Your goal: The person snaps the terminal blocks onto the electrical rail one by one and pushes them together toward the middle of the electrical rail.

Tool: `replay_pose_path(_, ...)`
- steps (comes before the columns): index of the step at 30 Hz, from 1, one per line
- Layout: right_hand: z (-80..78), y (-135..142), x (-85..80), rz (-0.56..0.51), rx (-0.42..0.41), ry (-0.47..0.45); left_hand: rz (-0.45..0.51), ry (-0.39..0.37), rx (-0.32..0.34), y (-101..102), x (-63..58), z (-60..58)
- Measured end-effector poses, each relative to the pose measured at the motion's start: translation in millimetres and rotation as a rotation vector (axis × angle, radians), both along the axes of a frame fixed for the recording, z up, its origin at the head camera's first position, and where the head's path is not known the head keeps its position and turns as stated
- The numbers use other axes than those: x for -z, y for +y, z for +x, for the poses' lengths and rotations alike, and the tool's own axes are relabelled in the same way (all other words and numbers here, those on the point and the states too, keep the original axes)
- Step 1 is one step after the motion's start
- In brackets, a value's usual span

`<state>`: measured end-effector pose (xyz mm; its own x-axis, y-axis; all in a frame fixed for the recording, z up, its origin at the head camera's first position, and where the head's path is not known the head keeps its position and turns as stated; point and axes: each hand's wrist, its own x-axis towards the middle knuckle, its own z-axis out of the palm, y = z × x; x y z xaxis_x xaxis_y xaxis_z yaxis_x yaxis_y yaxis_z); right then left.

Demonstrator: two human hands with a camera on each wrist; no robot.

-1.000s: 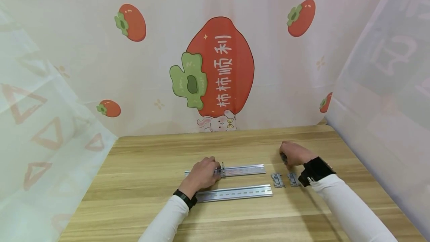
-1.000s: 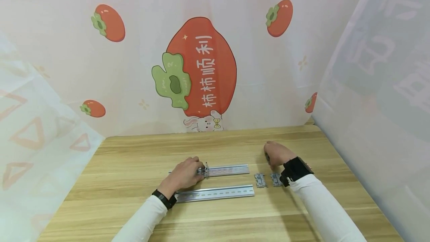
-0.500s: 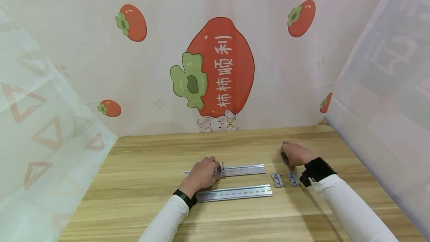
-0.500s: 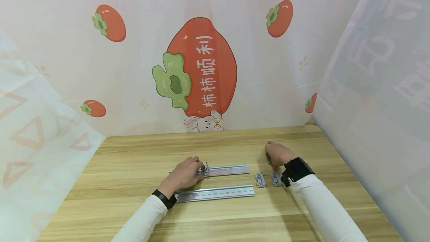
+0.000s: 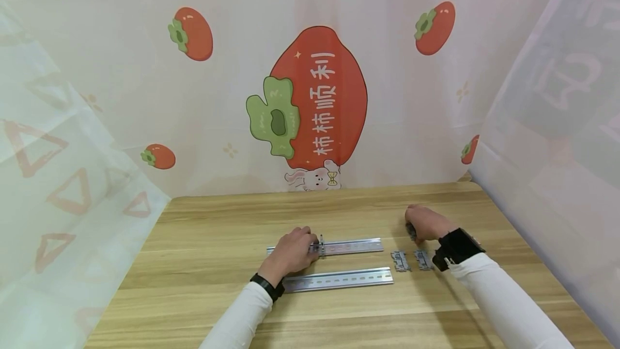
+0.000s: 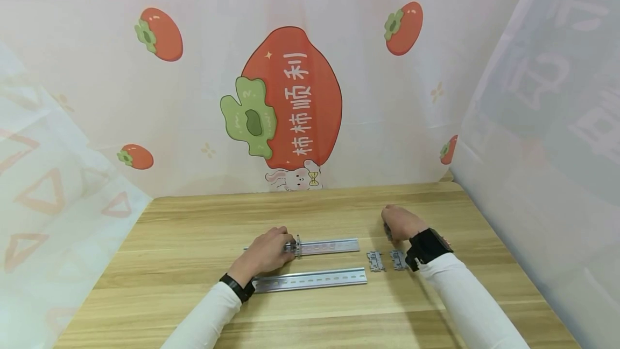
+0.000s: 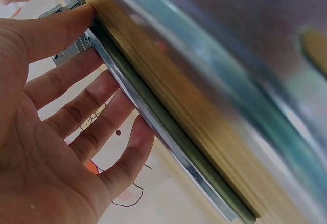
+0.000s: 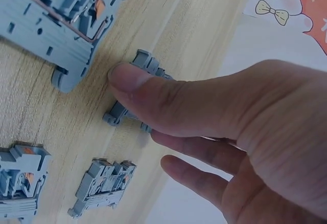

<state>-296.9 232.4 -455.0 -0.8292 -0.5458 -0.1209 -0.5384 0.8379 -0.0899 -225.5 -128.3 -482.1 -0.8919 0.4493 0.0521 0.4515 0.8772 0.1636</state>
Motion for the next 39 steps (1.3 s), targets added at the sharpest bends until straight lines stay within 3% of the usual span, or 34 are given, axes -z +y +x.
replay_pose_path(9,-0.6,-4,-7.1,-0.047,0.018,-0.015,-0.005,-0.008,-0.003,1,-1.6,1.1)
replay_pose_path(14,0.0,-10,-12.7,-0.112,-0.025,0.022,-0.004,-0.010,-0.008,1,-1.5,1.1)
replay_pose_path(20,2.1,-24,-19.8,-0.237,-0.064,0.047,-0.004,-0.009,-0.011,1,-1.9,1.4)
replay_pose_path(30,6.6,-46,-25.9,-0.432,-0.053,0.080,0.000,-0.014,-0.008,1,-0.8,0.4)
replay_pose_path(39,10.1,-57,-20.9,-0.529,-0.043,0.016,0.002,-0.012,-0.004,0,-1.6,0.9)
